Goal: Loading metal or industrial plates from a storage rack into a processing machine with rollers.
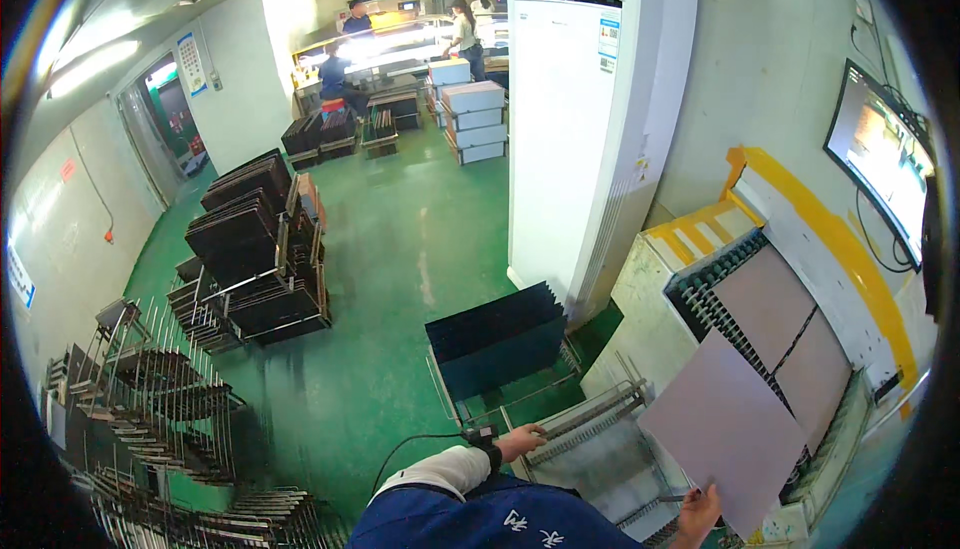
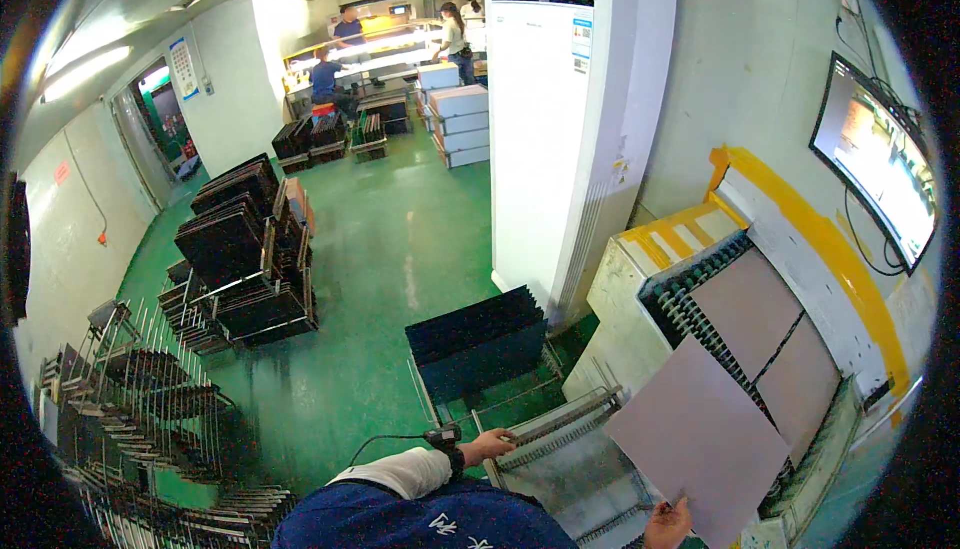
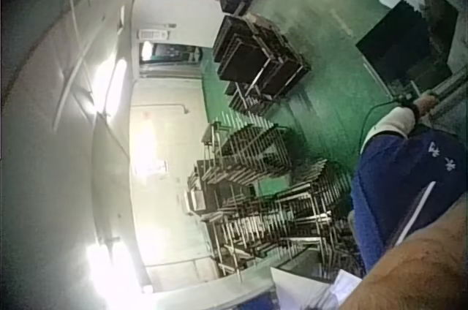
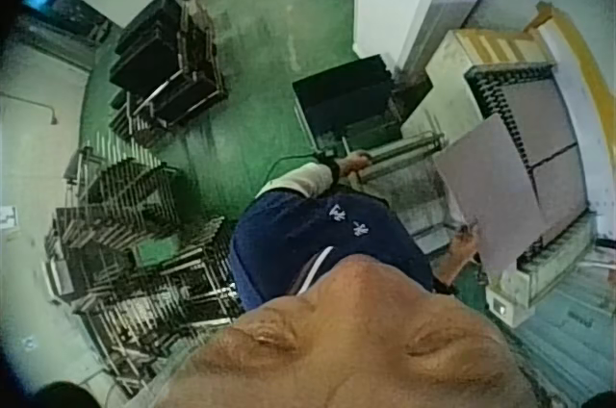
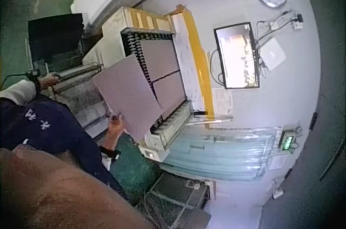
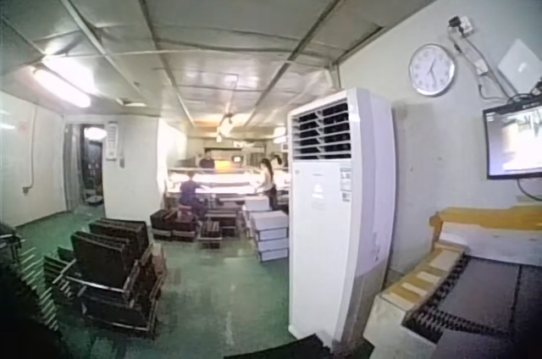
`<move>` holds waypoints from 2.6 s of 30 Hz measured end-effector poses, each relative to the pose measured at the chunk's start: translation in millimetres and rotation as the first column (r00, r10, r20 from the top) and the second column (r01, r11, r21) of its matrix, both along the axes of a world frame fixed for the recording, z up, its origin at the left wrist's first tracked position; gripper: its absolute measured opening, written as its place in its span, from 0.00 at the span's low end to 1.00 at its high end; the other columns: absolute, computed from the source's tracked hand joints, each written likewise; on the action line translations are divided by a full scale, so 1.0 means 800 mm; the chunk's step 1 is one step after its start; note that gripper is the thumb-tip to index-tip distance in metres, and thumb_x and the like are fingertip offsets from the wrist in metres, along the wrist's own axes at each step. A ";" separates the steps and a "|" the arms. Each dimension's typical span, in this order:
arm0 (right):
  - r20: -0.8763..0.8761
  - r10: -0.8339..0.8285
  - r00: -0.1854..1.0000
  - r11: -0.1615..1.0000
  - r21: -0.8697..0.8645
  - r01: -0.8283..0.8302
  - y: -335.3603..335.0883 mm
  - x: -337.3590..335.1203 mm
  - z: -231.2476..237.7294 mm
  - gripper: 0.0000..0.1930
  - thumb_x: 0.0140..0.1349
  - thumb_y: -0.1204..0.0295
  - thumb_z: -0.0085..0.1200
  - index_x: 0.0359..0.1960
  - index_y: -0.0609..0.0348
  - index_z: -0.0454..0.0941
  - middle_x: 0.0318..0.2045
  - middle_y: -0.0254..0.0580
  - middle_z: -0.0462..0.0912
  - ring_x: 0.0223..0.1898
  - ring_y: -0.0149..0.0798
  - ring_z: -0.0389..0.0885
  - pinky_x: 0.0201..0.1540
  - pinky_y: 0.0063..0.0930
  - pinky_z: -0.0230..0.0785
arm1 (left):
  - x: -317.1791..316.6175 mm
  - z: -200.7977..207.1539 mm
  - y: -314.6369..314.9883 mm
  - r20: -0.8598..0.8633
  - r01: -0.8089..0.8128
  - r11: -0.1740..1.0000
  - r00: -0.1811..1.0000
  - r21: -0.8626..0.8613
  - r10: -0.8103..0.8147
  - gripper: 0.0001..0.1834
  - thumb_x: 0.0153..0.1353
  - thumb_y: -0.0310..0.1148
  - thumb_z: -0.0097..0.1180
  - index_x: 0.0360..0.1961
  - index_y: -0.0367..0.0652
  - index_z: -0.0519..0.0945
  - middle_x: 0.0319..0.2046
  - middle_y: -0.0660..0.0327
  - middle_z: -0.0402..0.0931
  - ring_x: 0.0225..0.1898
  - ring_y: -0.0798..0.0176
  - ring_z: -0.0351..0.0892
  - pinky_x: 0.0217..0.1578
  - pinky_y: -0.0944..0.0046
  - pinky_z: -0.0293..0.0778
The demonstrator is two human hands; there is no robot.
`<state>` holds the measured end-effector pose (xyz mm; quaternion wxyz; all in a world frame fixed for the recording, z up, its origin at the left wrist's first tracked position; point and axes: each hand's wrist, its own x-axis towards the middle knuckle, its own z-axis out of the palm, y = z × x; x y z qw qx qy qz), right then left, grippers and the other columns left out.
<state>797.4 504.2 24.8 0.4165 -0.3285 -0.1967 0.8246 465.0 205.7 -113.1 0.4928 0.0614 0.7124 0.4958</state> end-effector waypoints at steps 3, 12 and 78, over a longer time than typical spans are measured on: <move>-0.005 0.017 1.000 0.999 -0.047 -0.017 0.022 0.011 -0.045 0.09 0.61 0.70 0.54 0.41 0.59 0.73 0.33 0.40 0.80 0.31 0.36 0.77 0.35 0.29 0.76 | -0.005 -0.017 0.001 0.043 -0.005 1.000 0.999 0.004 0.005 0.29 0.54 0.40 0.63 0.57 0.47 0.70 0.33 0.62 0.75 0.31 0.67 0.72 0.28 0.67 0.69; -0.016 0.006 1.000 0.998 -0.060 -0.007 -0.027 -0.034 0.014 0.10 0.60 0.70 0.55 0.42 0.59 0.74 0.38 0.40 0.79 0.36 0.36 0.75 0.39 0.29 0.73 | 0.007 -0.032 -0.002 -0.002 -0.036 0.999 0.999 0.000 0.036 0.24 0.53 0.42 0.61 0.51 0.51 0.75 0.30 0.62 0.75 0.29 0.67 0.71 0.27 0.66 0.68; 0.082 0.183 0.980 0.983 -0.049 -0.180 0.139 -0.116 0.034 0.13 0.64 0.63 0.49 0.39 0.61 0.75 0.35 0.42 0.82 0.33 0.36 0.78 0.38 0.32 0.71 | 0.060 0.002 -0.016 0.240 0.229 0.971 0.941 0.070 -0.239 0.17 0.57 0.40 0.60 0.36 0.35 0.79 0.28 0.61 0.79 0.26 0.68 0.78 0.27 0.69 0.74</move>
